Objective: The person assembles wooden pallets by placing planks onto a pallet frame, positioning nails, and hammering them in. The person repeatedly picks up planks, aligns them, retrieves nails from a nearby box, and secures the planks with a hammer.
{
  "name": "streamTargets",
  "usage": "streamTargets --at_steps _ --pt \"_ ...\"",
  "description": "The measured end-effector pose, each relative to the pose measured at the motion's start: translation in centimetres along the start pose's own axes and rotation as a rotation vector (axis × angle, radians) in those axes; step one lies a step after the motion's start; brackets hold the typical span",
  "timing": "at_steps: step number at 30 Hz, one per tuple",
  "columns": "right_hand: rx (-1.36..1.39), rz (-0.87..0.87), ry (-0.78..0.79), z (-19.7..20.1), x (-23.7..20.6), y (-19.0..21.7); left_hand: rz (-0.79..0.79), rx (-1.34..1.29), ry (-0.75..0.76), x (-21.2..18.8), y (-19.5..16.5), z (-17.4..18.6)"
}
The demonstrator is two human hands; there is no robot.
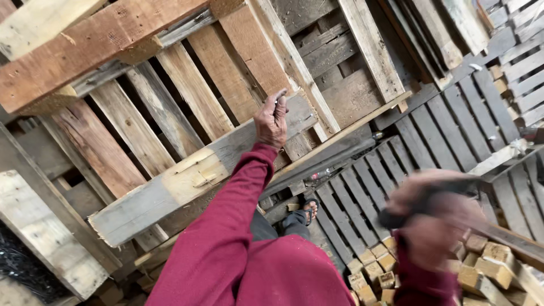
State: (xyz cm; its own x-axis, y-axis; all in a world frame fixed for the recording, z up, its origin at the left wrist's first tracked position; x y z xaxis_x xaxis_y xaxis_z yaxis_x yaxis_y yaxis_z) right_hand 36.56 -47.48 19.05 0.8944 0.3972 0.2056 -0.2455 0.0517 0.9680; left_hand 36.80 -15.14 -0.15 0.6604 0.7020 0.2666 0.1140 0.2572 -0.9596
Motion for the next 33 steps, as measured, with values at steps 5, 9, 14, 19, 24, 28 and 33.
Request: streamTargets --at_steps 5,9,14,19,24,28,33 --pt "0.427 0.326 0.163 1.6 5.1 8.5 0.04 -0.01 -0.034 0.2 -0.4 0.5" --pt "-0.164 -0.642 0.124 -9.3 2.8 0.0 0.034 -0.056 -0.052 0.3 -0.5 0.5" --pt "0.142 -0.597 0.052 -2.5 1.2 -0.9 0.07 -0.04 -0.1 0.6 -0.3 0.6" --pt "0.381 0.244 0.173 4.0 4.7 6.4 0.049 -0.041 -0.2 0.3 0.0 1.1" --pt "-0.188 -0.874 0.119 -9.5 -1.1 -4.4 0.2 -0.093 -0.192 0.5 1.1 1.0" --pt "-0.112 -0.693 -0.052 -4.1 0.7 -2.5 0.095 -0.029 -0.247 0.8 0.5 1.2" --pt "0.332 0.266 0.193 3.2 4.7 6.8 0.118 -0.084 -0.243 0.2 0.5 0.8"
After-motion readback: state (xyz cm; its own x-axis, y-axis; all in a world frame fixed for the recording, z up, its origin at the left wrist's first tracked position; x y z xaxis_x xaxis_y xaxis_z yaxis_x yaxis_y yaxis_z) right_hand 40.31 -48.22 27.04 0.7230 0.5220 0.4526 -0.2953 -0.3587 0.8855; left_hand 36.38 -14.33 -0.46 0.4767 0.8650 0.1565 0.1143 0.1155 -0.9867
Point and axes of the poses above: each hand's wrist, its own x-axis towards the middle knuckle, its own z-axis out of the back of the hand, y = z × x, the point moved 4 cm from there along x, towards the middle knuckle, and after that the axes turned 1 degree about -y, right-handed, at the moved point
